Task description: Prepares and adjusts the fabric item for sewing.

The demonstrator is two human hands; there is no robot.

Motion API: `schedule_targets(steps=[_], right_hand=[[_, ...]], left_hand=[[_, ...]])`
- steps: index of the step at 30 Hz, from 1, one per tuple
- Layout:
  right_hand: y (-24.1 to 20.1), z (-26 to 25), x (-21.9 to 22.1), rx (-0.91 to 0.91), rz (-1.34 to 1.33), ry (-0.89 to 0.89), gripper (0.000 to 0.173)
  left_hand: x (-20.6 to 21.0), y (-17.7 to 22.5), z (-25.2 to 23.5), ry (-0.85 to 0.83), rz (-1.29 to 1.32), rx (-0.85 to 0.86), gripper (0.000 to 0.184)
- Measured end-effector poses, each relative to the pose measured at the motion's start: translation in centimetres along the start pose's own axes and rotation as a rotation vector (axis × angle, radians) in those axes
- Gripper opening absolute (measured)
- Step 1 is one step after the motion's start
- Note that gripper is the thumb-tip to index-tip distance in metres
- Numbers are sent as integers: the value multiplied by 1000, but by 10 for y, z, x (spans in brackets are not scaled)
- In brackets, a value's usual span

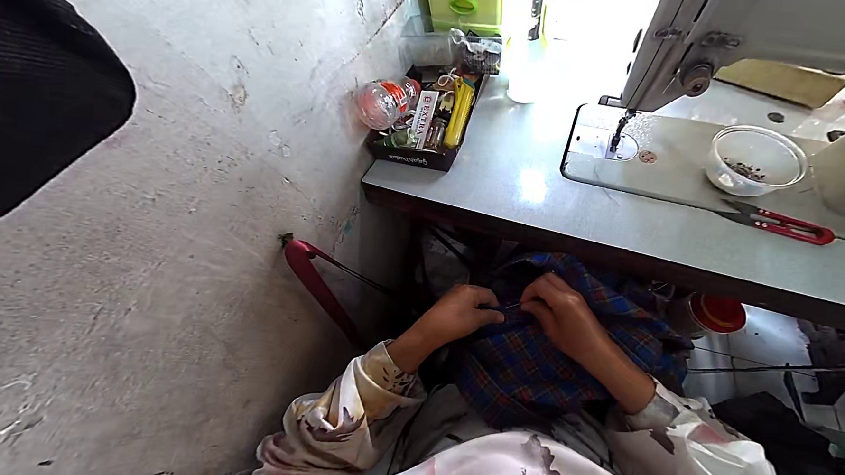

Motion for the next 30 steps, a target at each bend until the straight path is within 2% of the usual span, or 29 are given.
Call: schedule_targets(steps=[5, 13, 30], right_hand=[[7, -4, 6, -6, -17, 11, 14], [11, -2, 13, 25, -5, -63, 18], [11, -3, 18, 78, 42, -79, 21]], left_hand=[[-2, -3, -4, -26, -9, -54, 21], [-7, -16, -6, -30, 210, -135, 16], [-6, -19, -10, 2, 160, -152, 15]])
Point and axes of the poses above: each hand's wrist, its own z-axis away from the middle knuckle, its own x-axis out of the palm, y = z × x, the point moved 3 cm from there along -z, towards the middle knuckle, and after that the axes turned 15 degrees about x, right-handed, at the moved point
